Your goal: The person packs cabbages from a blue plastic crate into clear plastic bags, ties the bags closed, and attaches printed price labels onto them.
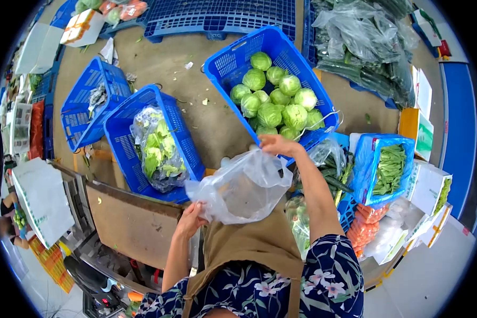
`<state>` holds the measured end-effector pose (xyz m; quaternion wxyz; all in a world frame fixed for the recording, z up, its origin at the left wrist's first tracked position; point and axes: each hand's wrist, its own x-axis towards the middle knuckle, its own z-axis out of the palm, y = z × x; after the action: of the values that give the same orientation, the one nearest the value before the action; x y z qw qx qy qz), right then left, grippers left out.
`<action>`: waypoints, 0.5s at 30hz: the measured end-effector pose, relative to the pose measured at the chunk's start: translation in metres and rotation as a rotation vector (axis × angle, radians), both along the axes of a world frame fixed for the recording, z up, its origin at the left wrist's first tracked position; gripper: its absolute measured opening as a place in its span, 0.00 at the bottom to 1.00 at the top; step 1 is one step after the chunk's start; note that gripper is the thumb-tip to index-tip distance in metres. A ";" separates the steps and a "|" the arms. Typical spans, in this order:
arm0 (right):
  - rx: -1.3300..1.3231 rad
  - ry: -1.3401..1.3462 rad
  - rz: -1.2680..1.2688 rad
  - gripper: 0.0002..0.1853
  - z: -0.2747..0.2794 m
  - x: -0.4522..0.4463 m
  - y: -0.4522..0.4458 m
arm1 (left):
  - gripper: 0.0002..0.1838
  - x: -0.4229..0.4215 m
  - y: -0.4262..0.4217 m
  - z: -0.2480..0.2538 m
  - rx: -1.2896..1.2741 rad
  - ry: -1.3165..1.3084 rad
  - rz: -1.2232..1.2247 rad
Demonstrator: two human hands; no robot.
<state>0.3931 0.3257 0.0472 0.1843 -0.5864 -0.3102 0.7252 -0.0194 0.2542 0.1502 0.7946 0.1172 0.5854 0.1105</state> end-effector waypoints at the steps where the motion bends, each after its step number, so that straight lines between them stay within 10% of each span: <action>1: 0.015 0.038 -0.125 0.43 -0.020 0.015 0.011 | 0.17 0.004 0.004 -0.003 -0.027 -0.046 0.025; 10: 0.028 -0.846 0.322 0.73 -0.244 0.068 0.122 | 0.15 0.079 0.014 -0.080 -0.012 0.048 0.508; 15: -0.025 -0.856 0.520 0.60 -0.276 0.072 0.133 | 0.18 0.109 0.022 -0.096 -0.015 0.097 0.535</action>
<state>0.4647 0.4588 -0.2289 -0.1533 -0.7367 -0.4852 0.4453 0.0897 0.2757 0.0545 0.7089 -0.0423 0.6338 0.3067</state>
